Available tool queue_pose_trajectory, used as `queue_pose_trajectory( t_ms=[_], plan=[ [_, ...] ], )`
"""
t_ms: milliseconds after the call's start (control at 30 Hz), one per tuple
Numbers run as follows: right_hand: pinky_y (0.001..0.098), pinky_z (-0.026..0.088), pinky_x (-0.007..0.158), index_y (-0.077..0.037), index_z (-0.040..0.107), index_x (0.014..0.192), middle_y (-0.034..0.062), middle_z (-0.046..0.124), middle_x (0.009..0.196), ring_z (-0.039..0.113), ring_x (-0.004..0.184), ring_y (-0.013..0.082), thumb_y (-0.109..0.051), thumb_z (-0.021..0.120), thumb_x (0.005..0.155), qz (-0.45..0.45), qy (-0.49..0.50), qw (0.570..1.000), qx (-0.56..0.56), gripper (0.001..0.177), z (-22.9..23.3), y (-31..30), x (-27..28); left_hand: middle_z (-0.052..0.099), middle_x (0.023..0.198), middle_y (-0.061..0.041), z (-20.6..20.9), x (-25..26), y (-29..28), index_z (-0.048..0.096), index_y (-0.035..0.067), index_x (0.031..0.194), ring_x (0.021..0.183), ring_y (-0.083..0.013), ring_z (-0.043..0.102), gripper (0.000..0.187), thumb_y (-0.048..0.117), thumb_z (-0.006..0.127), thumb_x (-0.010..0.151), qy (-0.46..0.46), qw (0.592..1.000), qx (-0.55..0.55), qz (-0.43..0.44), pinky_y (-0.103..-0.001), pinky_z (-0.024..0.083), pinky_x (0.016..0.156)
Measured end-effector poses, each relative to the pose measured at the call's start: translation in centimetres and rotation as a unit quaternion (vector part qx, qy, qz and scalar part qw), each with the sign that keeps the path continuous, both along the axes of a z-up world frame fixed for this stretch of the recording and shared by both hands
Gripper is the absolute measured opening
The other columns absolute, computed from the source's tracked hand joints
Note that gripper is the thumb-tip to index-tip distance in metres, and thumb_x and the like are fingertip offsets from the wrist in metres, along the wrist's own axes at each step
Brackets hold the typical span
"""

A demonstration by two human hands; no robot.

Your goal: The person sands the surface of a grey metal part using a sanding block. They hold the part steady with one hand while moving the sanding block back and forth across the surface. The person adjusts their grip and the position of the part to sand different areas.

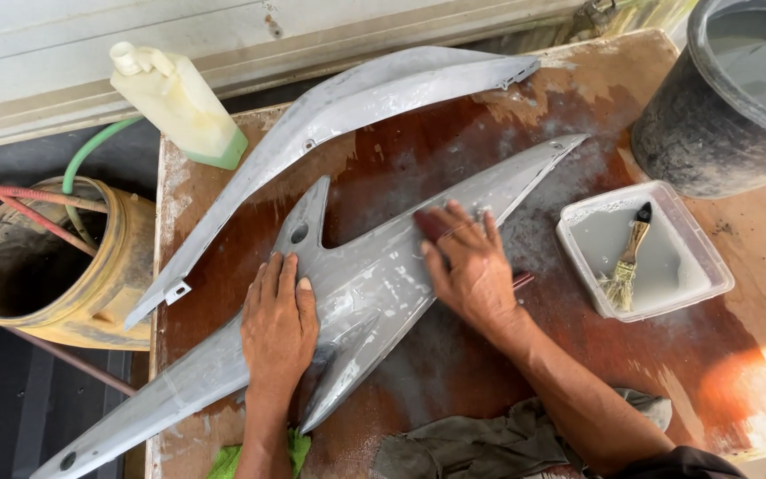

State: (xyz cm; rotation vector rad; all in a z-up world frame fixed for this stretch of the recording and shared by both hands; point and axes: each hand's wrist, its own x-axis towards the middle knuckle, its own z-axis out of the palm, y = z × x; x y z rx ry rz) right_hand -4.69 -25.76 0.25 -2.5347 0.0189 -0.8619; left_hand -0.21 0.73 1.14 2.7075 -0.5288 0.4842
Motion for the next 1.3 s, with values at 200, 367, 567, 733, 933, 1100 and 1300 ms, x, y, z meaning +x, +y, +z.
queue_pose_trajectory(
  t_ms=[200, 367, 567, 733, 933, 1100, 1300],
  plan=[
    [0.0532, 0.024, 0.121, -0.01, 0.076, 0.096, 0.009, 0.069, 0.134, 0.056, 0.137, 0.03, -0.029, 0.063, 0.101, 0.05, -0.026, 0.998, -0.022, 0.024, -0.1, 1.4, -0.4, 0.061, 0.141, -0.019, 0.7, -0.2, 0.0, 0.059, 0.006, 0.142, 0.13, -0.0367, 0.058, 0.047, 0.032, 0.035, 0.111, 0.002, 1.0, 0.006, -0.007, -0.051, 0.046, 0.108],
    [0.0591, 0.024, 0.123, -0.004, 0.068, 0.125, 0.012, 0.06, 0.145, 0.046, 0.143, 0.0284, -0.024, 0.063, 0.096, 0.054, 0.024, 0.997, -0.043, 0.035, 1.4, 0.6, -0.8, 0.062, 0.139, -0.025, 1.4, -0.5, -0.6, 0.062, -0.002, 0.133, 0.127, -0.0431, 0.06, 0.039, 0.019, 0.053, 0.101, -0.03, 0.999, -0.032, -0.026, -0.05, 0.05, 0.102],
    [0.0609, 0.021, 0.123, -0.003, 0.061, 0.135, 0.0125, 0.058, 0.147, 0.04, 0.146, 0.0297, -0.027, 0.06, 0.099, 0.046, 0.028, 0.998, -0.031, 0.044, 1.6, 0.9, -0.8, 0.061, 0.14, -0.025, 1.4, -0.2, -0.7, 0.062, -0.002, 0.133, 0.128, -0.0437, 0.059, 0.04, 0.019, 0.052, 0.1, -0.017, 0.999, -0.031, -0.022, -0.051, 0.05, 0.103],
    [0.0562, 0.017, 0.126, -0.007, 0.07, 0.125, 0.007, 0.061, 0.144, 0.037, 0.148, 0.0237, -0.031, 0.064, 0.098, 0.08, 0.032, 0.995, -0.042, 0.037, 1.9, 0.7, -1.0, 0.061, 0.139, -0.026, 1.4, -0.2, -0.7, 0.062, -0.003, 0.133, 0.128, -0.044, 0.059, 0.04, 0.019, 0.051, 0.102, -0.009, 0.999, -0.025, -0.028, -0.051, 0.05, 0.102],
    [0.0626, 0.031, 0.118, -0.003, 0.066, 0.131, 0.0111, 0.064, 0.14, 0.049, 0.141, 0.0331, -0.021, 0.059, 0.099, -0.046, 0.028, 0.998, -0.04, 0.037, 2.3, -0.8, -0.5, 0.062, 0.138, -0.028, 1.5, -0.2, -0.9, 0.063, -0.004, 0.132, 0.127, -0.0454, 0.06, 0.04, 0.018, 0.051, 0.102, -0.022, 0.999, -0.016, -0.023, -0.051, 0.051, 0.102],
    [0.0592, 0.015, 0.126, -0.009, 0.065, 0.131, 0.0095, 0.054, 0.152, 0.035, 0.149, 0.0256, -0.034, 0.055, 0.102, 0.055, 0.042, 0.996, -0.06, 0.04, 0.9, -0.3, -0.8, 0.062, 0.138, -0.027, 1.3, -0.3, -0.8, 0.063, -0.004, 0.132, 0.128, -0.0447, 0.059, 0.039, 0.018, 0.053, 0.101, -0.02, 0.999, -0.017, -0.023, -0.052, 0.051, 0.102],
    [0.0637, 0.029, 0.118, -0.003, 0.064, 0.132, 0.014, 0.062, 0.141, 0.047, 0.142, 0.034, -0.024, 0.056, 0.101, -0.057, 0.051, 0.996, -0.038, 0.039, 2.9, -1.9, -0.4, 0.064, 0.136, -0.027, 1.3, -0.4, -0.8, 0.064, -0.004, 0.13, 0.127, -0.0442, 0.061, 0.038, 0.017, 0.054, 0.1, -0.033, 0.999, -0.012, -0.019, -0.05, 0.051, 0.102]
  ],
)
